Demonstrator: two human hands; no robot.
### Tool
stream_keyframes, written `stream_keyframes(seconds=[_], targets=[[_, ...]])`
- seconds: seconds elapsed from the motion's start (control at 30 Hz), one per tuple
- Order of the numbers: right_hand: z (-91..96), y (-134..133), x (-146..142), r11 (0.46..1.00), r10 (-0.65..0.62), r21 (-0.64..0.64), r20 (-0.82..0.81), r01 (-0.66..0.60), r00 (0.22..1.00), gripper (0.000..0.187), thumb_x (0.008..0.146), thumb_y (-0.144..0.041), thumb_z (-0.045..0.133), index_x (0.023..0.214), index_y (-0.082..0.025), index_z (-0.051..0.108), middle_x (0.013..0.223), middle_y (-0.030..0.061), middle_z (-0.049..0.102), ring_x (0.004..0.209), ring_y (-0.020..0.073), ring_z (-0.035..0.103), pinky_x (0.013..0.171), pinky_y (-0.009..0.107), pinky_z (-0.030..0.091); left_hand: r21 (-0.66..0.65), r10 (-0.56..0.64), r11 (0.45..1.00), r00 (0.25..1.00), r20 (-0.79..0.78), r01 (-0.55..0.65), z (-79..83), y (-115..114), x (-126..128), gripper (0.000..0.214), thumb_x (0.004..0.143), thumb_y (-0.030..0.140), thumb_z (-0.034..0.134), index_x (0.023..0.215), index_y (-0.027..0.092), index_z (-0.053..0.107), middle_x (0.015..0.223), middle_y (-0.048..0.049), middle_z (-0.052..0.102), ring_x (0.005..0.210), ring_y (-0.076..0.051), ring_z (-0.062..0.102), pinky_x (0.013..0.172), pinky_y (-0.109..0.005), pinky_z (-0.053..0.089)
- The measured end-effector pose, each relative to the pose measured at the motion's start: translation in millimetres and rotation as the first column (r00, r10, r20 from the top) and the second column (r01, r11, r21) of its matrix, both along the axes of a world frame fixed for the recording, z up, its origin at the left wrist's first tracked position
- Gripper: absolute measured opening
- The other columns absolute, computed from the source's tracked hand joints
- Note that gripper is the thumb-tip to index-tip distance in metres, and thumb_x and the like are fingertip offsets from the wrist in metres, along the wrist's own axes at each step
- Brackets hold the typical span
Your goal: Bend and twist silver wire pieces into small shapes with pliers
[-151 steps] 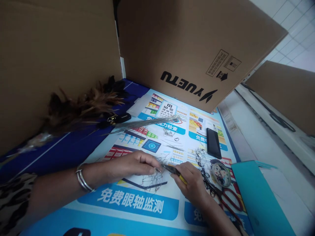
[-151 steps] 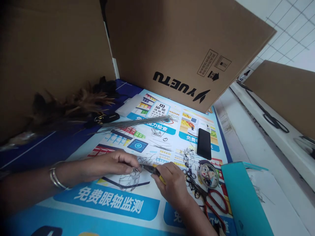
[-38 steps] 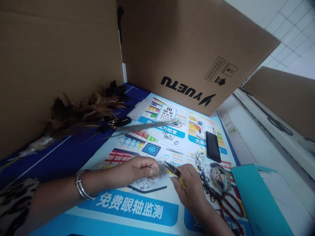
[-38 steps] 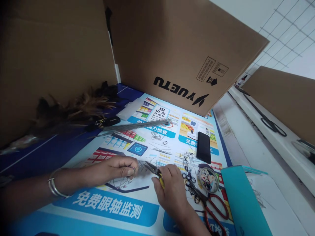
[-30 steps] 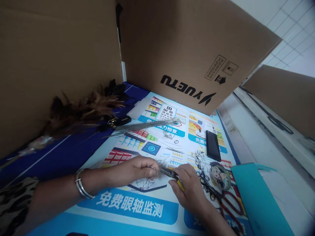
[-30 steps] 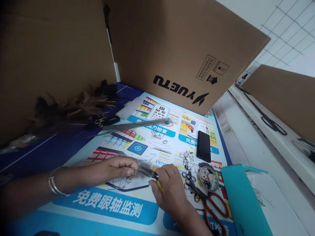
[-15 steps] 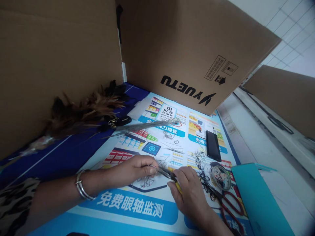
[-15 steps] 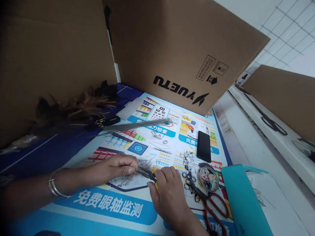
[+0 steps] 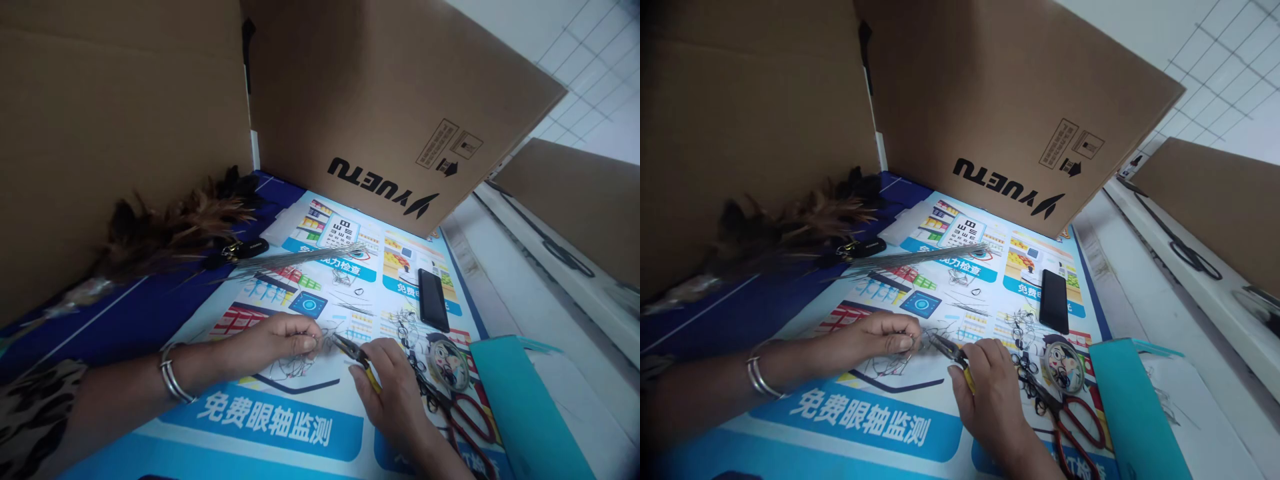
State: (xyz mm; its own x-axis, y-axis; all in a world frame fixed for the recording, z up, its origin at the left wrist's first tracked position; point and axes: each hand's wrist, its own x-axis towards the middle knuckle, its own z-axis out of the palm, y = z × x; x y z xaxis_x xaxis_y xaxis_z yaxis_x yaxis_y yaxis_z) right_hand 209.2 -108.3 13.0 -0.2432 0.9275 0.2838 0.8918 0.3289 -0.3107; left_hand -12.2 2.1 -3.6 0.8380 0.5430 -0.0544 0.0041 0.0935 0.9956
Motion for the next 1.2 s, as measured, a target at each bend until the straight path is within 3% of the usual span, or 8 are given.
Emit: stream_keyframes(seconds=[0.33,0.53,0.73,0.9,1.2], targets=[[1.1,-0.9,-6.4,0.998,0.057,-0.002,0.037,-0.057,0.998,0.017,0.086,-0.027,0.048,0.1,-0.017,0.051,0.092,0.0088,0.054,0.086,0.022,0.049,0.074,0.038,0.042,-0.013,-0.115,0.993,0.993,0.008,0.116,-1.2,0.5,-1.0,0.025,0.086,0.038,0.052,0.082,0.015,0.058,0.074,-0.0004,0.056,0.07,-0.012,0.049,0.066,-0.023,0.039],[4.3,-1.9,-15.7,0.999,-0.029,0.021,0.142,0.026,0.989,0.017,0.086,-0.027,0.049,0.1,-0.018,0.053,0.09,0.0084,0.055,0.087,0.0229,0.049,0.076,0.039,0.042,0.081,0.019,0.997,0.994,-0.104,-0.011,2.7,-3.0,1.4,0.025,0.085,0.038,0.049,0.08,0.015,0.058,0.07,0.0007,0.053,0.065,-0.012,0.047,0.061,-0.022,0.038],[6.0,4.6,-17.5,0.997,-0.067,0.049,0.136,0.061,0.989,0.02,0.087,-0.029,0.049,0.102,-0.017,0.052,0.091,0.0088,0.055,0.087,0.0234,0.049,0.076,0.039,0.042,0.233,0.17,0.961,0.982,-0.083,-0.147,6.0,-4.2,3.4,0.022,0.086,0.032,0.046,0.081,0.015,0.059,0.077,-0.0015,0.056,0.073,-0.014,0.05,0.067,-0.024,0.041],[10.1,9.2,-18.2,0.998,-0.04,0.053,0.111,0.035,0.993,0.019,0.088,-0.029,0.046,0.101,-0.017,0.052,0.091,0.0091,0.054,0.086,0.0228,0.049,0.074,0.038,0.042,0.309,0.231,0.931,0.969,-0.081,-0.196,7.3,-3.4,2.9,0.023,0.088,0.031,0.044,0.08,0.015,0.059,0.078,-0.0024,0.056,0.074,-0.015,0.051,0.068,-0.025,0.042],[9.8,10.6,-27.1,0.994,-0.089,0.083,0.223,0.072,0.971,0.015,0.089,-0.03,0.046,0.096,-0.018,0.052,0.082,0.0066,0.054,0.077,0.0214,0.05,0.064,0.033,0.04,0.434,0.323,0.861,0.944,-0.064,-0.265,2.8,-2.6,2.1,0.021,0.088,0.027,0.045,0.084,0.016,0.062,0.079,-0.0019,0.059,0.077,-0.016,0.054,0.071,-0.025,0.042]])
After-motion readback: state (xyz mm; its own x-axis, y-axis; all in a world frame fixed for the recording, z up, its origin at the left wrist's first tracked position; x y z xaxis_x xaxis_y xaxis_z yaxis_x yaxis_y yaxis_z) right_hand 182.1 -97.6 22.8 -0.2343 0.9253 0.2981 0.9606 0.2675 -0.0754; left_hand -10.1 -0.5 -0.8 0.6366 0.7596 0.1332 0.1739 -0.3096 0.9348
